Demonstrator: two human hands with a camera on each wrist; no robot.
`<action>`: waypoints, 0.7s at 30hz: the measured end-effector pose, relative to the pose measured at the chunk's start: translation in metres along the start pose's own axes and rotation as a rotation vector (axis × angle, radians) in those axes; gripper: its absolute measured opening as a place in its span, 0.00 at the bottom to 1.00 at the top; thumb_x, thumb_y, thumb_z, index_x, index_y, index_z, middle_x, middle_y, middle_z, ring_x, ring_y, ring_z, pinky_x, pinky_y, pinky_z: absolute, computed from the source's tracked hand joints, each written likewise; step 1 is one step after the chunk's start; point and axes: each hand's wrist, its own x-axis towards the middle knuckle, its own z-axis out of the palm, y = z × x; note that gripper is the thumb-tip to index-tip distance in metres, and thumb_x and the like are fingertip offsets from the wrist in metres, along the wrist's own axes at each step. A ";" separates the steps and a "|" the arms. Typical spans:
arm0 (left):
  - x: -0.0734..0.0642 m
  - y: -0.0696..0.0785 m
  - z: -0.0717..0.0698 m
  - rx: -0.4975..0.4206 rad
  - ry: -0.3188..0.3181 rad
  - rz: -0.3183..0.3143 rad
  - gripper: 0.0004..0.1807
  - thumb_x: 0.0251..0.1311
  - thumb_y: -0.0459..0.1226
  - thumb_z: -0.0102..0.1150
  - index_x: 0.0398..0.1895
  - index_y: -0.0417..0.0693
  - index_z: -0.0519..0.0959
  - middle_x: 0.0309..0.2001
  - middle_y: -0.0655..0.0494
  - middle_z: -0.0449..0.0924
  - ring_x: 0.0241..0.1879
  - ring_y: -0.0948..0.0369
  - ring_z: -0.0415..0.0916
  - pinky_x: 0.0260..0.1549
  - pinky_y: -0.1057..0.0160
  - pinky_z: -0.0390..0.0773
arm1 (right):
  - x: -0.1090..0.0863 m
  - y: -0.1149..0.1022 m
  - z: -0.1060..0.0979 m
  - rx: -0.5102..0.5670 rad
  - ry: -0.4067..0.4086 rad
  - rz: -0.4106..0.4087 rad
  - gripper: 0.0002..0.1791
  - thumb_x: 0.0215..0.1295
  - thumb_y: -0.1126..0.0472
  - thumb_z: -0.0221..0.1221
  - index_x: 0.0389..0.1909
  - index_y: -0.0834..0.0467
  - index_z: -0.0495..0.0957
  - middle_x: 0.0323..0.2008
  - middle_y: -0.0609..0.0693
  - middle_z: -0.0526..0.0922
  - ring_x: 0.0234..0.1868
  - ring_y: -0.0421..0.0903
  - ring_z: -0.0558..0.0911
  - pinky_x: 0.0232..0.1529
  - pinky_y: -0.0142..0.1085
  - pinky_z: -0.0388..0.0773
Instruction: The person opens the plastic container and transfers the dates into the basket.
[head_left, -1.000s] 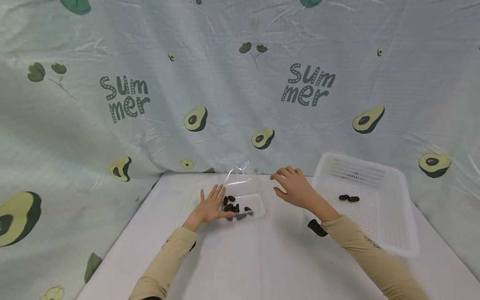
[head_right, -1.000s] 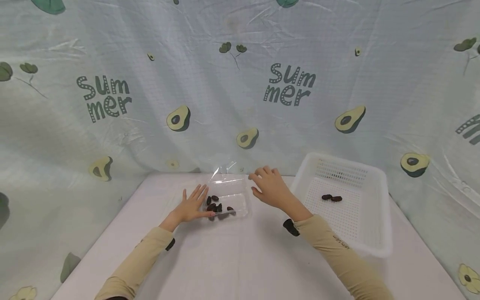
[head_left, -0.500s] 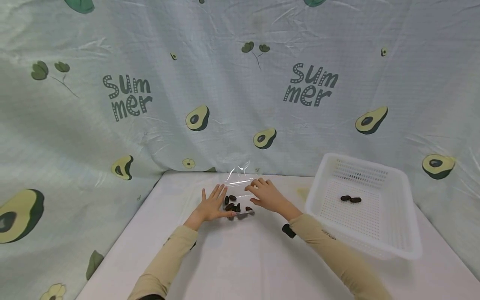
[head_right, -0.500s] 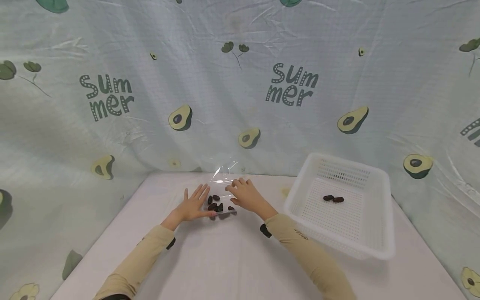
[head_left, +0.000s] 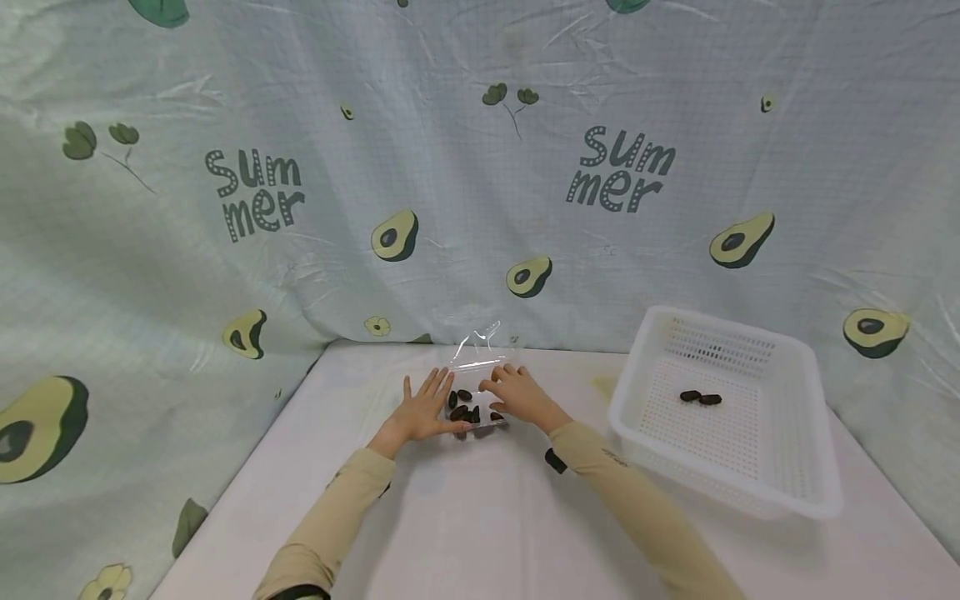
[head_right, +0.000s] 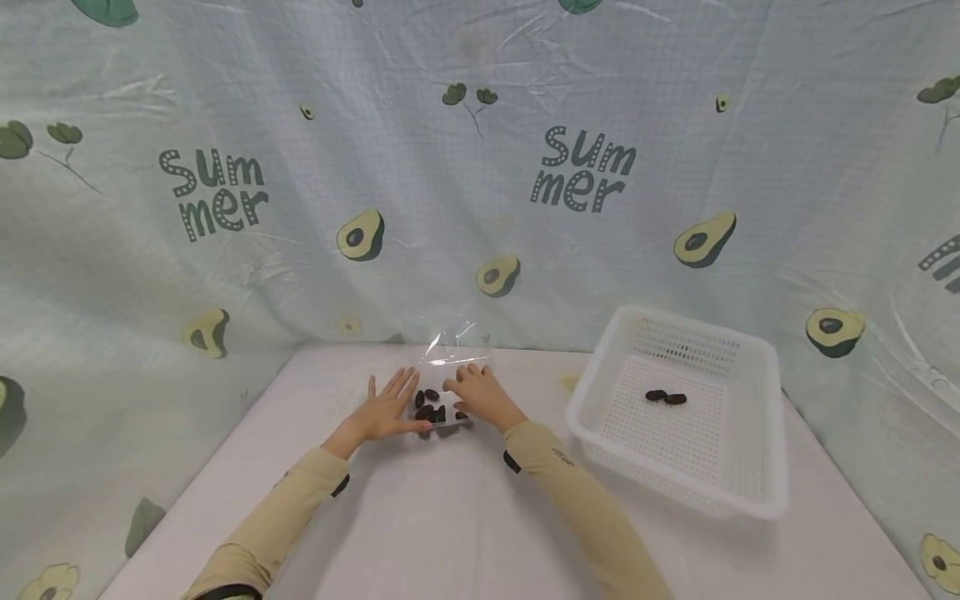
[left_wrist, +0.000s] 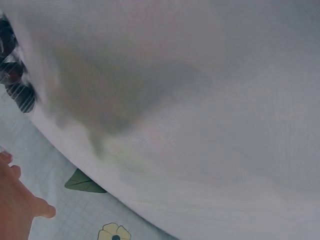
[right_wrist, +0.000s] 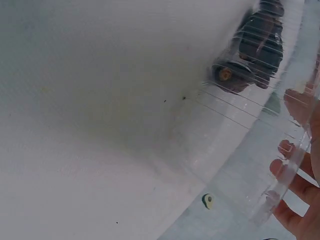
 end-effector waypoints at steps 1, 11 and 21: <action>0.000 0.000 0.000 -0.005 0.004 0.003 0.55 0.48 0.68 0.44 0.69 0.42 0.43 0.71 0.46 0.40 0.70 0.49 0.37 0.58 0.32 0.39 | 0.001 0.000 0.001 -0.001 -0.018 0.003 0.15 0.54 0.52 0.61 0.44 0.45 0.73 0.38 0.47 0.75 0.41 0.46 0.72 0.38 0.39 0.69; 0.001 -0.003 0.001 0.001 0.017 0.009 0.53 0.49 0.67 0.45 0.69 0.43 0.43 0.71 0.46 0.39 0.70 0.49 0.37 0.58 0.32 0.39 | 0.014 -0.004 0.012 -0.007 -0.161 0.029 0.19 0.50 0.47 0.61 0.46 0.38 0.76 0.39 0.46 0.76 0.41 0.44 0.71 0.40 0.38 0.68; 0.000 -0.002 0.001 -0.021 0.007 0.007 0.54 0.49 0.67 0.45 0.70 0.44 0.42 0.71 0.46 0.38 0.70 0.49 0.36 0.58 0.32 0.38 | 0.020 -0.012 0.017 -0.100 -0.207 0.001 0.18 0.50 0.45 0.60 0.45 0.37 0.77 0.40 0.44 0.77 0.43 0.44 0.73 0.43 0.40 0.71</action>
